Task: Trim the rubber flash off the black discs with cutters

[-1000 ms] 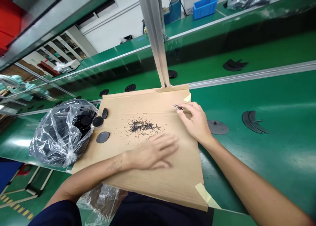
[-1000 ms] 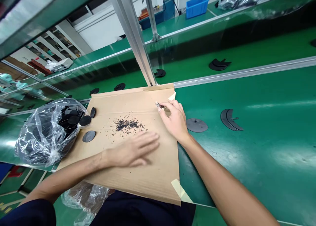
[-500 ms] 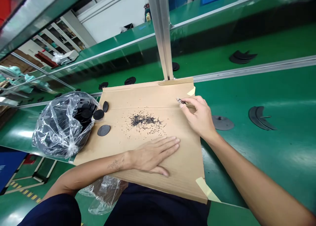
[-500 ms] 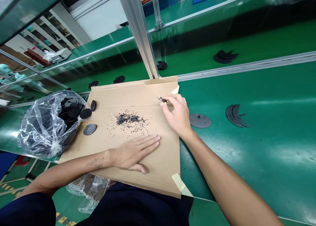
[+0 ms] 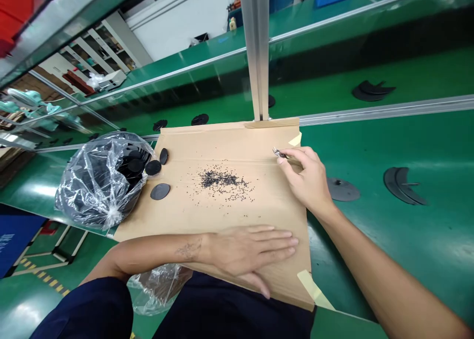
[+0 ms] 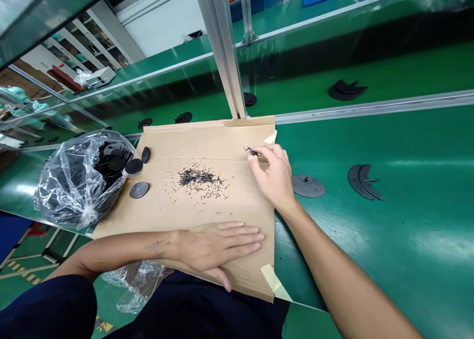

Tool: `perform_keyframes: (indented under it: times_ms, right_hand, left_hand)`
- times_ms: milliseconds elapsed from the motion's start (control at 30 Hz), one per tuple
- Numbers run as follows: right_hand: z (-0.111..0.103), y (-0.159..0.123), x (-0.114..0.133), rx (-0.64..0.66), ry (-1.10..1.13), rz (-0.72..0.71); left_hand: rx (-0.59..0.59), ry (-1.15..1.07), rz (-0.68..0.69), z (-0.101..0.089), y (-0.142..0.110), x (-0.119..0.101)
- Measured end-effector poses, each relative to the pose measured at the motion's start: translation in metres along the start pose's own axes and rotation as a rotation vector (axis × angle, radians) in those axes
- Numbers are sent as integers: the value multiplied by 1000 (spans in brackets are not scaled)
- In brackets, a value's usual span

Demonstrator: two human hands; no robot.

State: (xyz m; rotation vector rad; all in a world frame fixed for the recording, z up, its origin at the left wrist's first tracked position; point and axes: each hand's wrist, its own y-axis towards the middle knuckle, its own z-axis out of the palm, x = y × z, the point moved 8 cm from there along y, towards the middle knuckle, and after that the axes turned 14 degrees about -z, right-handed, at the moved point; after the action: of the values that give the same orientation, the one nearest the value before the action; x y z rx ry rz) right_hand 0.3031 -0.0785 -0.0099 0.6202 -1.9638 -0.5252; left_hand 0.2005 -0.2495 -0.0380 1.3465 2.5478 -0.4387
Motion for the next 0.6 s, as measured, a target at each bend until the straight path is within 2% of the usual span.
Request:
perform_keyframes:
  times_ms: [167, 267, 367, 500, 600]
  right_hand:
    - [0, 0, -2, 5, 0, 12]
    - [1, 0, -2, 1, 6, 14]
    - [1, 0, -2, -1, 13, 9]
    - [0, 0, -1, 1, -19, -18]
    - [0, 0, -2, 5, -31, -23]
  left_hand:
    - [-43, 16, -141, -11, 7, 56]
    - [-92, 17, -220, -20, 8, 75]
    - [-93, 14, -217, -18, 6, 63]
    - [-29, 9, -70, -7, 1, 27]
    - [-39, -6, -47, -8, 0, 28]
